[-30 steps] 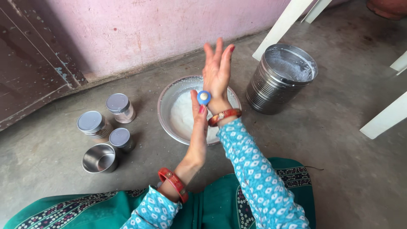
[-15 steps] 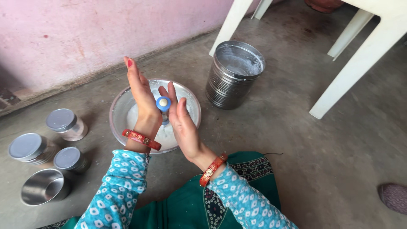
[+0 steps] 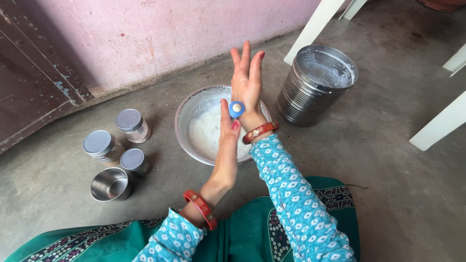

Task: The person sits on the floor and uses a hand whisk to mix a white liquid in a metal bowl. They repeatedly rotate the whisk handle with both hands to aerate the mixture.

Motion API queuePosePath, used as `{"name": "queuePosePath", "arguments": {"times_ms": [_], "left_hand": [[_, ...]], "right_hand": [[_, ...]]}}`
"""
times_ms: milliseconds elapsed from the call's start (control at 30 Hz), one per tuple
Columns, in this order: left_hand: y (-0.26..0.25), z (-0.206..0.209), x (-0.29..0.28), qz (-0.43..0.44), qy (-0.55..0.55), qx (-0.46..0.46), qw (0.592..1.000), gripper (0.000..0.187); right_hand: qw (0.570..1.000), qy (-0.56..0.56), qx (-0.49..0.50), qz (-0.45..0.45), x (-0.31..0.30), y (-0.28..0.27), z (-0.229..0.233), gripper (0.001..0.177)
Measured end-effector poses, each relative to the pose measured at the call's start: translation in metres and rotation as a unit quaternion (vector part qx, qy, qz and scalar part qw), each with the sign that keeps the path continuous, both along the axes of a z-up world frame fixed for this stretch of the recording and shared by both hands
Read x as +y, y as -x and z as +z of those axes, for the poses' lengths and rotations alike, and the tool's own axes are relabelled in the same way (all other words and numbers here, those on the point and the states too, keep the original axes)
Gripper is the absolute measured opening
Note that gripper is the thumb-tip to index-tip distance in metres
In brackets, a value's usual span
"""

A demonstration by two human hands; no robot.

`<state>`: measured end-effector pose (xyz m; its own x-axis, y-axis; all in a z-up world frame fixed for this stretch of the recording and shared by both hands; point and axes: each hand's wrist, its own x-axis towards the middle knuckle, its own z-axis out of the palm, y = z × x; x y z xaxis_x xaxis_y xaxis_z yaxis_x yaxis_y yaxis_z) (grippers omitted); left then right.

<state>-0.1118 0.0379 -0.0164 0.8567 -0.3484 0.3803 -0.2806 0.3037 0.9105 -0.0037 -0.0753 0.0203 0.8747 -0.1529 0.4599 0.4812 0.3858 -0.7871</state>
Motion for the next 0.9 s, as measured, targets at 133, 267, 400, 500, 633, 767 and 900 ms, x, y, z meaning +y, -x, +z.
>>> {"name": "queuePosePath", "arguments": {"times_ms": [133, 267, 400, 500, 633, 767, 900], "left_hand": [[-0.032, 0.001, 0.0, -0.028, 0.035, 0.089, 0.995, 0.083], [-0.077, 0.001, -0.01, 0.003, 0.098, 0.051, 0.994, 0.083], [-0.112, 0.007, -0.023, 0.041, 0.169, 0.093, 0.98, 0.087], [-0.12, 0.012, -0.032, 0.067, 0.194, 0.12, 0.971, 0.091], [-0.101, 0.012, -0.033, 0.021, 0.178, 0.105, 0.978, 0.09], [-0.063, 0.001, -0.016, -0.046, 0.148, 0.125, 0.98, 0.082], [-0.036, -0.003, 0.007, -0.077, 0.121, 0.104, 0.984, 0.078]], "right_hand": [[0.997, -0.006, 0.026, 0.07, 0.014, 0.026, -0.003, 0.1], [0.992, -0.016, 0.033, 0.118, 0.021, 0.072, -0.005, 0.089], [0.991, 0.052, 0.043, 0.119, 0.019, 0.105, -0.003, 0.082], [0.987, 0.113, 0.08, 0.084, 0.015, 0.11, -0.005, 0.081], [0.998, 0.029, 0.037, 0.047, 0.011, 0.074, -0.007, 0.079], [1.0, -0.006, -0.002, -0.025, 0.009, 0.021, -0.01, 0.083], [0.998, -0.016, 0.01, -0.067, 0.008, -0.012, -0.008, 0.091]]}}
